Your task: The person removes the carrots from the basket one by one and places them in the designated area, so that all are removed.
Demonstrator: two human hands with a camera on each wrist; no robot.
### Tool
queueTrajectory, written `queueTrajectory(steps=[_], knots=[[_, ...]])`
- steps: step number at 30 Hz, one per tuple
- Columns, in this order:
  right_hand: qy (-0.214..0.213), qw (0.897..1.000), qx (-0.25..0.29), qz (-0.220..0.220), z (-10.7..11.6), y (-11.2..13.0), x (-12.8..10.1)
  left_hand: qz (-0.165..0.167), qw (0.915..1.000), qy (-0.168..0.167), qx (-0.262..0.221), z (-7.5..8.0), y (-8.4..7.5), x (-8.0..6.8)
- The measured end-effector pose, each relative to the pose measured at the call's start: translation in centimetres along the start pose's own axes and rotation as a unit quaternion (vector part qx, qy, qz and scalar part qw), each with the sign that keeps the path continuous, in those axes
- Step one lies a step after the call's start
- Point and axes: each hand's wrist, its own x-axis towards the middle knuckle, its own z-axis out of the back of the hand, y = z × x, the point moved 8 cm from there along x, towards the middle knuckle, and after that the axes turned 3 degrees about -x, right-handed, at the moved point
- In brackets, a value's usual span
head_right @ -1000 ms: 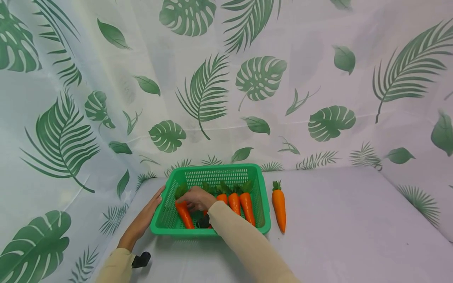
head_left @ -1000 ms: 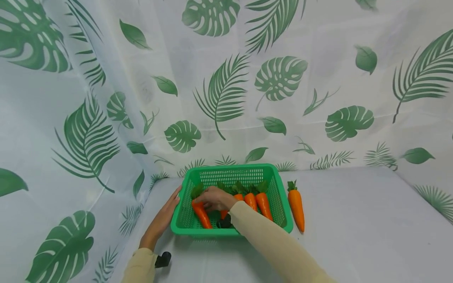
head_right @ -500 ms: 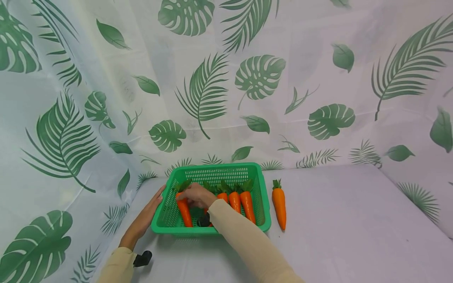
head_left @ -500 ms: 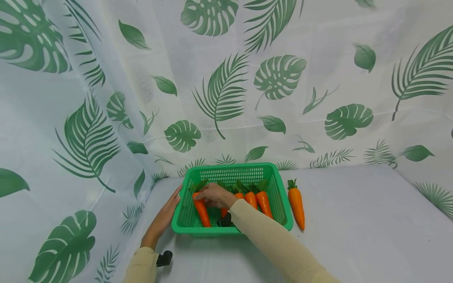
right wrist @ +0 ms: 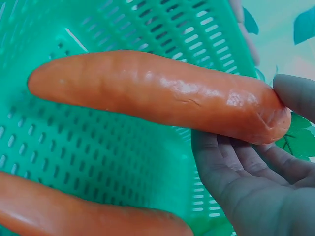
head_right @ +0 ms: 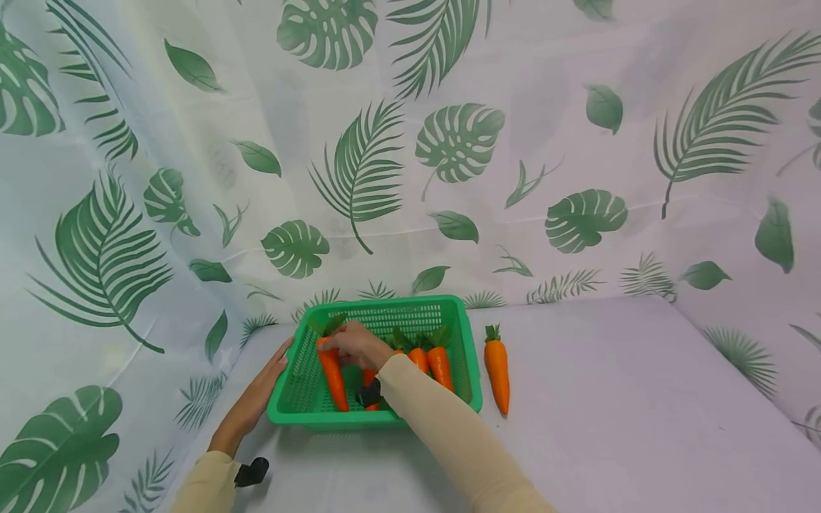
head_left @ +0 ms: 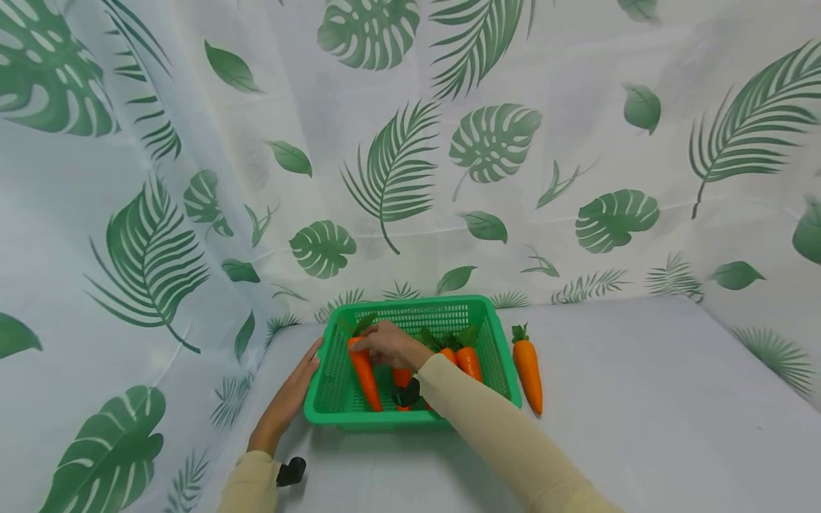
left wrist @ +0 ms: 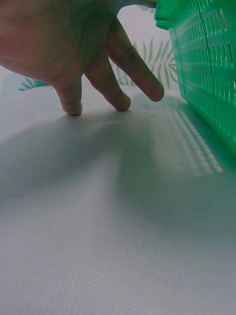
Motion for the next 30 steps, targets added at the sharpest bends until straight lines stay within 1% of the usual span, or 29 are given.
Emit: queueTrajectory(steps=[7, 9, 13, 18, 22, 30], knots=[[-0.013, 1.0, -0.002, 0.016, 0.7, 1.0, -0.3, -0.004, 1.0, -0.002, -0.005, 0.0, 0.3, 0.0], [-0.015, 1.0, 0.007, 0.018, 0.9, 1.2, -0.4, -0.005, 1.0, -0.001, -0.006, -0.1, 0.4, 0.0], [-0.019, 0.999, 0.022, 0.021, 1.1, 1.6, -0.6, -0.012, 0.9999, 0.003, -0.004, -0.2, 0.2, 0.1], [-0.021, 0.999, 0.029, 0.034, 1.3, 2.4, -0.8, -0.021, 0.9998, -0.002, -0.006, 0.0, -0.3, 0.1], [-0.019, 0.998, 0.032, 0.043, 1.6, 2.7, -1.0, -0.02, 0.9997, -0.007, -0.009, 0.1, -0.1, 0.0], [-0.043, 0.997, 0.042, 0.048, 3.9, 2.7, -1.7, -0.019, 0.9998, 0.005, -0.002, -0.1, 0.1, 0.0]])
